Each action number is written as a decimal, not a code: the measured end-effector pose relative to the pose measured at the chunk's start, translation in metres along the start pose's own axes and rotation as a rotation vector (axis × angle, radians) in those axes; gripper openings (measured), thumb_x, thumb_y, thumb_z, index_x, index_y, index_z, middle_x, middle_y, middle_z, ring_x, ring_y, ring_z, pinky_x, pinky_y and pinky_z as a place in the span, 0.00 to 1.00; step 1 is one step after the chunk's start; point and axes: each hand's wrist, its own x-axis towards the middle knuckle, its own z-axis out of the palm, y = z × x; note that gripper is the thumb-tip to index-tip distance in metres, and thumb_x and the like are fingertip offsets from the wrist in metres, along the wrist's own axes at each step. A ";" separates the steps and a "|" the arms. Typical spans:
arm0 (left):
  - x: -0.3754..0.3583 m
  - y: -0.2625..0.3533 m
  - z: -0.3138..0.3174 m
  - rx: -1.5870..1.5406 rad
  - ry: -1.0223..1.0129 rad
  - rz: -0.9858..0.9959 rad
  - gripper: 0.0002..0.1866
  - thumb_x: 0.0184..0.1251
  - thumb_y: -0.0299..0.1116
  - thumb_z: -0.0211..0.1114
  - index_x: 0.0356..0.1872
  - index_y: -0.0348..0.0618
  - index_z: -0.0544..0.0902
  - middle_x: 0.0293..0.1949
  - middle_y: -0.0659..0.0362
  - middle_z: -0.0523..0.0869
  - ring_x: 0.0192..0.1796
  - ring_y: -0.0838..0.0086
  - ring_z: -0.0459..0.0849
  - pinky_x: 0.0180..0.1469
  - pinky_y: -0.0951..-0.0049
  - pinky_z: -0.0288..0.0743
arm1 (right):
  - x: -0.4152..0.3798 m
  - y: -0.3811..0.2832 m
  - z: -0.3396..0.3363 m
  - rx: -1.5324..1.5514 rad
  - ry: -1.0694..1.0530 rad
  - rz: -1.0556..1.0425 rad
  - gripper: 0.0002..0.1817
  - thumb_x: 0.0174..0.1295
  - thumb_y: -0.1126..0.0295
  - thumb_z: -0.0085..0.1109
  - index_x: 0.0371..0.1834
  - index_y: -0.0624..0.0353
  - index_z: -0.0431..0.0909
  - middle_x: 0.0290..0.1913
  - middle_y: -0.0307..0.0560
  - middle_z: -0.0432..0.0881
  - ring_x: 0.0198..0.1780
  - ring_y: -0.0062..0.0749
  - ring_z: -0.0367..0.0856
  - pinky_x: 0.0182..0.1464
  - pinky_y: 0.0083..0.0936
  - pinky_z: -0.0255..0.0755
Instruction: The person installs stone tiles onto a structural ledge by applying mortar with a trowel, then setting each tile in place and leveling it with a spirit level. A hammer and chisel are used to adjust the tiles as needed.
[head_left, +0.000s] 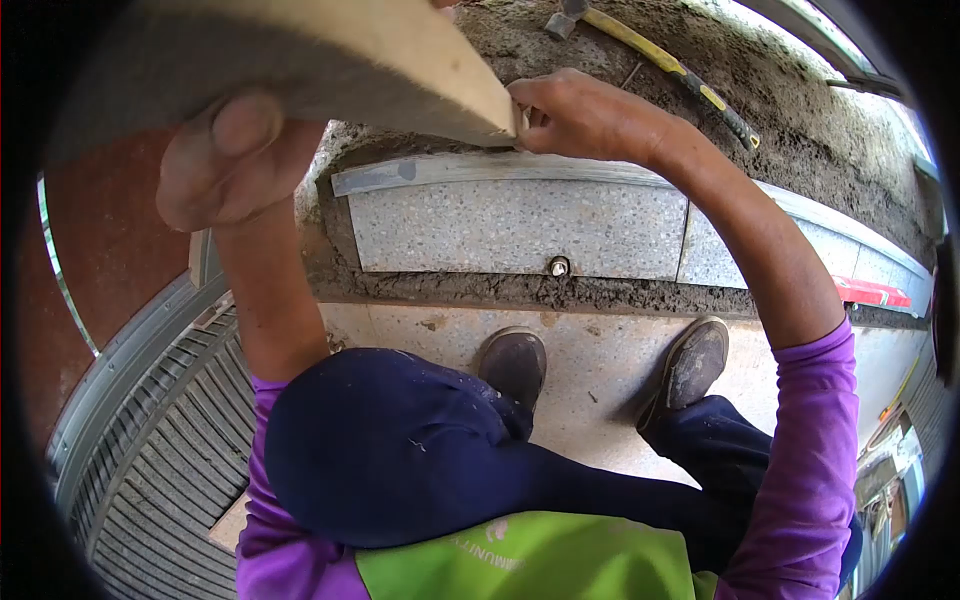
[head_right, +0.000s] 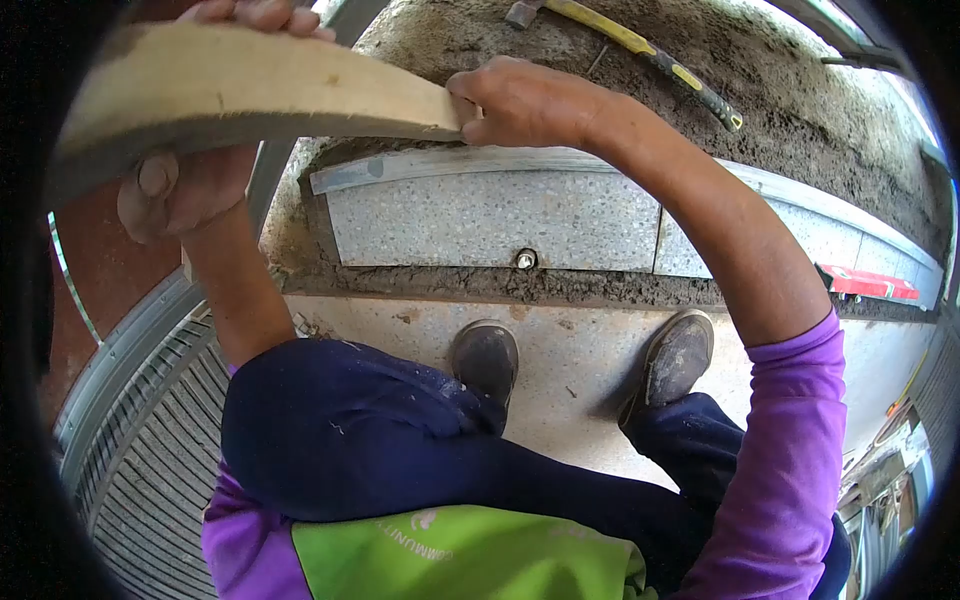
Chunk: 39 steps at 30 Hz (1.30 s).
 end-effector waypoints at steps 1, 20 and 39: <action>0.002 0.001 -0.003 -0.004 -0.055 -0.011 0.48 0.60 0.49 0.66 0.78 0.35 0.59 0.72 0.41 0.67 0.77 0.44 0.63 0.79 0.36 0.56 | -0.001 -0.004 -0.004 0.011 -0.053 0.011 0.13 0.62 0.68 0.62 0.44 0.66 0.82 0.40 0.64 0.87 0.48 0.57 0.87 0.55 0.48 0.78; 0.007 0.032 0.000 0.008 -0.006 -0.191 0.48 0.56 0.52 0.75 0.79 0.53 0.65 0.70 0.48 0.70 0.78 0.47 0.61 0.81 0.36 0.53 | -0.007 0.013 0.008 0.056 0.137 -0.116 0.09 0.59 0.73 0.65 0.36 0.70 0.81 0.31 0.64 0.85 0.32 0.52 0.86 0.42 0.43 0.78; 0.012 -0.015 0.045 0.152 0.091 0.069 0.48 0.64 0.72 0.66 0.73 0.44 0.70 0.65 0.47 0.79 0.68 0.46 0.79 0.72 0.34 0.71 | -0.017 0.017 0.020 -0.016 0.116 -0.132 0.12 0.62 0.70 0.66 0.45 0.65 0.82 0.43 0.62 0.87 0.48 0.56 0.88 0.53 0.47 0.80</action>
